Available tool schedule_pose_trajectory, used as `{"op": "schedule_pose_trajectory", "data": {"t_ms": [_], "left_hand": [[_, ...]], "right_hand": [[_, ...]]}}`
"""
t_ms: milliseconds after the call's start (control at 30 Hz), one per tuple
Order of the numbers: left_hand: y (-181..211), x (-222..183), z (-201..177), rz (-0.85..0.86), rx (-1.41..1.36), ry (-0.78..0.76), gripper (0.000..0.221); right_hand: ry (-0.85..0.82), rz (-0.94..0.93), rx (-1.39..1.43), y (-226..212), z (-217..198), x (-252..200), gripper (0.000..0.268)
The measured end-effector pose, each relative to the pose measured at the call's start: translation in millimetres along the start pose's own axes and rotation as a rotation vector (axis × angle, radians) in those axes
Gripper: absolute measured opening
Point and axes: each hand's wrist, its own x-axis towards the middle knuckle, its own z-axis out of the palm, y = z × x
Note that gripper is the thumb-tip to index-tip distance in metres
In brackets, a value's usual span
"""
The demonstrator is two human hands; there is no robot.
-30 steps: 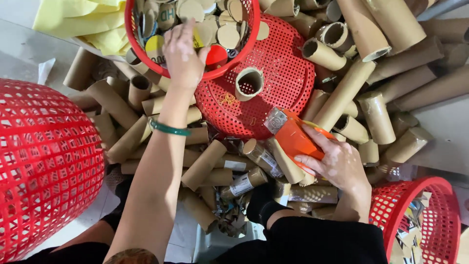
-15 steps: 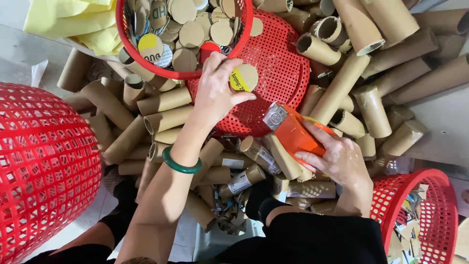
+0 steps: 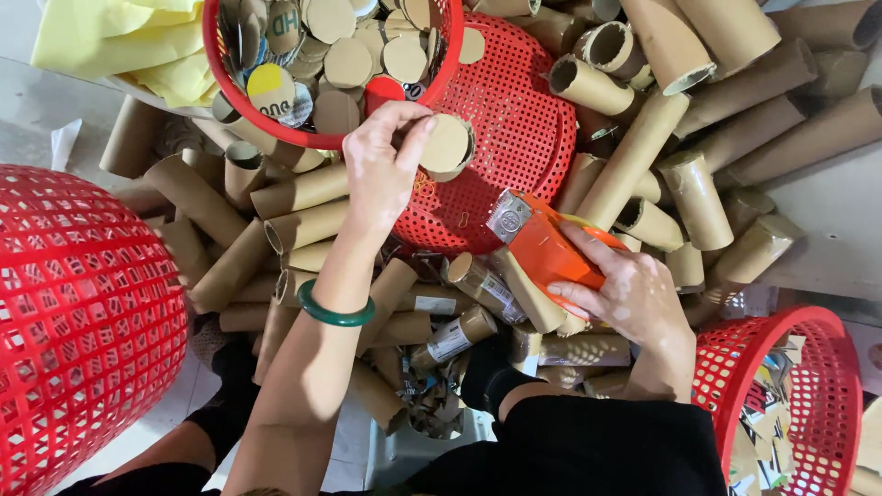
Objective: Assembling cardboard tubes by attaching cardboard discs to the ends and securing them with a tape dispenser.
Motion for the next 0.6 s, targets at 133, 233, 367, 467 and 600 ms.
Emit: {"op": "schedule_pose_trajectory", "data": {"t_ms": [133,233,367,467,600], "left_hand": [[-5,1,5,0.009,0.041,0.012,0.009],[-5,2,7,0.004,0.053,0.02,0.009],[-12,1,9,0.054,0.113,0.031,0.008],[-17,-1,10,0.123,0.143,0.028,0.008],[8,-8,5,0.187,0.206,0.093,0.013]], "right_hand": [[0.009,-0.027,0.011,3,1,1,0.08],[0.004,-0.036,0.018,1,-1,2,0.08],[-0.037,0.013,0.05,-7,-12,2,0.081],[-0.062,0.027,0.162,-5,-15,-1,0.079],[-0.016,-0.125,0.512,21,-6,-9,0.074]]}}
